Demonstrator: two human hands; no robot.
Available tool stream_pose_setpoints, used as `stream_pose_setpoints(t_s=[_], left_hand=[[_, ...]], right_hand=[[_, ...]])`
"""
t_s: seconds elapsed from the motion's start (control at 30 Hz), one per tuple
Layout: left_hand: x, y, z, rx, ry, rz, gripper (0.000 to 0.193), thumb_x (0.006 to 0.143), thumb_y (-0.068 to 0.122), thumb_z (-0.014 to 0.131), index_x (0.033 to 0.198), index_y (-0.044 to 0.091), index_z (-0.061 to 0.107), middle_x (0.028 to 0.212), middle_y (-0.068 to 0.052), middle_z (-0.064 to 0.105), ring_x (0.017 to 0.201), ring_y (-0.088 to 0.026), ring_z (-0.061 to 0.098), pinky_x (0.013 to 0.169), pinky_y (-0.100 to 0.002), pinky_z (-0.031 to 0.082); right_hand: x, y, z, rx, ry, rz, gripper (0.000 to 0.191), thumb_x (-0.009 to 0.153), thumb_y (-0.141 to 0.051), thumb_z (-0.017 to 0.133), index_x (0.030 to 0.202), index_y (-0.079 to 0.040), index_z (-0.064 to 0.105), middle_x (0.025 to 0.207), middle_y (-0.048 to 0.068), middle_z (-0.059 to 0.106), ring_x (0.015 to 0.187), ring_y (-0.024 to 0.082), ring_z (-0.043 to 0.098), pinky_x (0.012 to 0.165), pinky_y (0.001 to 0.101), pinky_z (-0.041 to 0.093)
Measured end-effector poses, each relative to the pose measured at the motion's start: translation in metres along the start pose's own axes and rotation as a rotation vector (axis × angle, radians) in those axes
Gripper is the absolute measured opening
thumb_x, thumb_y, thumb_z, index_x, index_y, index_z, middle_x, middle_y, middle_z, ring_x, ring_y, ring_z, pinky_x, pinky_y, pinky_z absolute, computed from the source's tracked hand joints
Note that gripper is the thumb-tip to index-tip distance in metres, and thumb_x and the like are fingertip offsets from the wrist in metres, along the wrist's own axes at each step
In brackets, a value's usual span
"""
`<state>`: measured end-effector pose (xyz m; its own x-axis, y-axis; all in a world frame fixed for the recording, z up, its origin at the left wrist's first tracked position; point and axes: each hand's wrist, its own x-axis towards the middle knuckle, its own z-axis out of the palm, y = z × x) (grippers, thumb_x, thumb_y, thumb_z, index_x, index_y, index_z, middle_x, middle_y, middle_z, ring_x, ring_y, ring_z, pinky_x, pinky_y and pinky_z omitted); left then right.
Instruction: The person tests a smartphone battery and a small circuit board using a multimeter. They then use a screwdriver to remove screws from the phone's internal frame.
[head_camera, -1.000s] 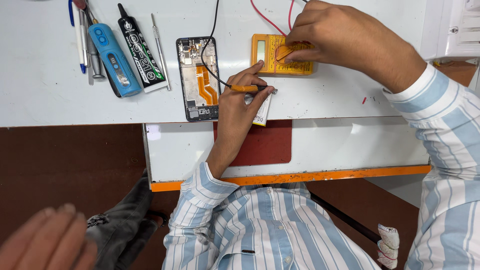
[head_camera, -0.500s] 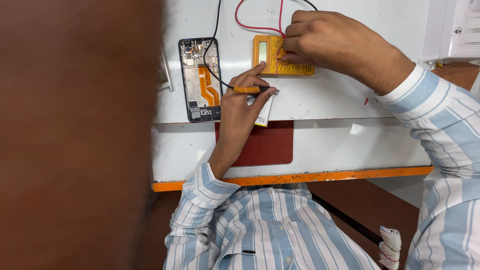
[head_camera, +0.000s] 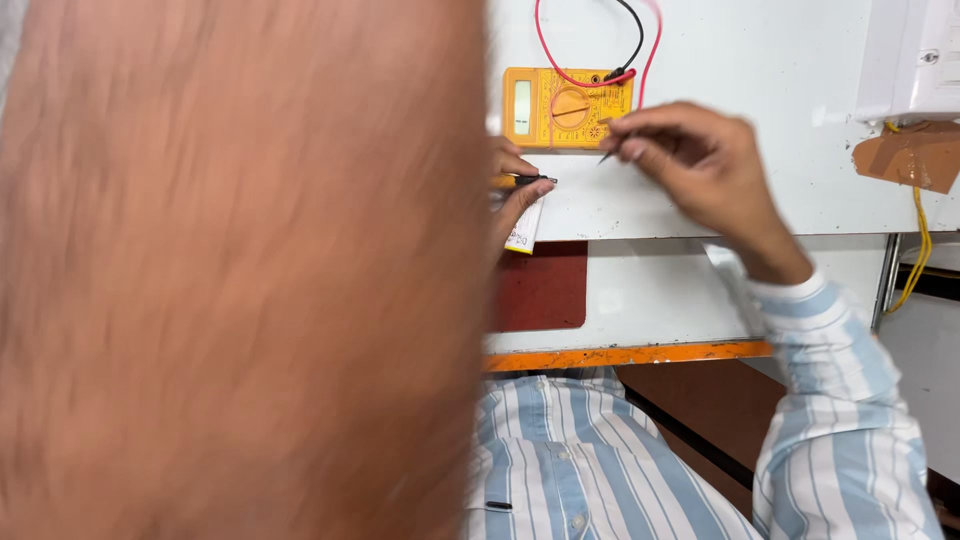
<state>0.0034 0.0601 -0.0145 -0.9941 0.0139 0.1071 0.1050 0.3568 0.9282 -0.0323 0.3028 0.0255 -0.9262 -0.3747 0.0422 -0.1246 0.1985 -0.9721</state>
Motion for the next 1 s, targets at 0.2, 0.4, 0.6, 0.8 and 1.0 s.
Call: stream_pose_setpoints(t_s=[0.2,0.4,0.6,0.8,1.0], left_hand=[[-0.002,0.000,0.001,0.006,-0.043,-0.026,0.020,0.085,0.015,0.085,0.097,0.005,0.074,0.097,-0.007,0.074,0.085,-0.017,0.075,0.074,-0.029,0.059],[-0.003,0.002,-0.001,0.045,-0.057,-0.033,0.021,0.084,0.016,0.086,0.096,0.004,0.074,0.093,-0.007,0.074,0.084,-0.017,0.075,0.071,-0.030,0.059],[-0.001,0.003,-0.001,0.049,-0.093,-0.064,0.019,0.083,0.018,0.085,0.095,0.007,0.075,0.096,-0.005,0.074,0.087,-0.015,0.076,0.071,-0.028,0.061],[0.000,0.008,-0.004,0.040,-0.092,-0.046,0.019,0.085,0.018,0.084,0.097,0.006,0.075,0.098,-0.007,0.074,0.086,-0.016,0.076,0.071,-0.028,0.060],[0.003,0.011,-0.005,0.065,-0.102,-0.037,0.019,0.086,0.018,0.084,0.097,0.006,0.075,0.095,-0.006,0.074,0.084,-0.015,0.076,0.070,-0.028,0.061]], right_hand=[[-0.024,0.040,0.028,0.116,0.087,0.093,0.021,0.101,0.001,0.069,0.121,0.004,0.067,0.117,0.017,0.073,0.111,0.021,0.074,0.102,0.0336,0.063],[-0.022,0.043,0.032,0.124,0.102,0.100,0.019,0.100,0.002,0.069,0.119,0.005,0.068,0.116,0.017,0.073,0.110,0.021,0.074,0.101,0.0328,0.064],[-0.018,0.033,0.032,0.066,0.100,0.128,0.017,0.098,0.004,0.070,0.115,0.005,0.070,0.112,0.016,0.075,0.107,0.021,0.075,0.098,0.0322,0.064],[-0.017,0.023,0.032,-0.001,0.095,0.133,0.017,0.096,0.003,0.072,0.113,0.004,0.072,0.110,0.016,0.075,0.104,0.020,0.075,0.094,0.0316,0.065],[-0.014,0.021,0.029,-0.007,0.099,0.118,0.018,0.096,0.003,0.072,0.113,0.003,0.072,0.110,0.015,0.076,0.104,0.021,0.076,0.093,0.0314,0.066]])
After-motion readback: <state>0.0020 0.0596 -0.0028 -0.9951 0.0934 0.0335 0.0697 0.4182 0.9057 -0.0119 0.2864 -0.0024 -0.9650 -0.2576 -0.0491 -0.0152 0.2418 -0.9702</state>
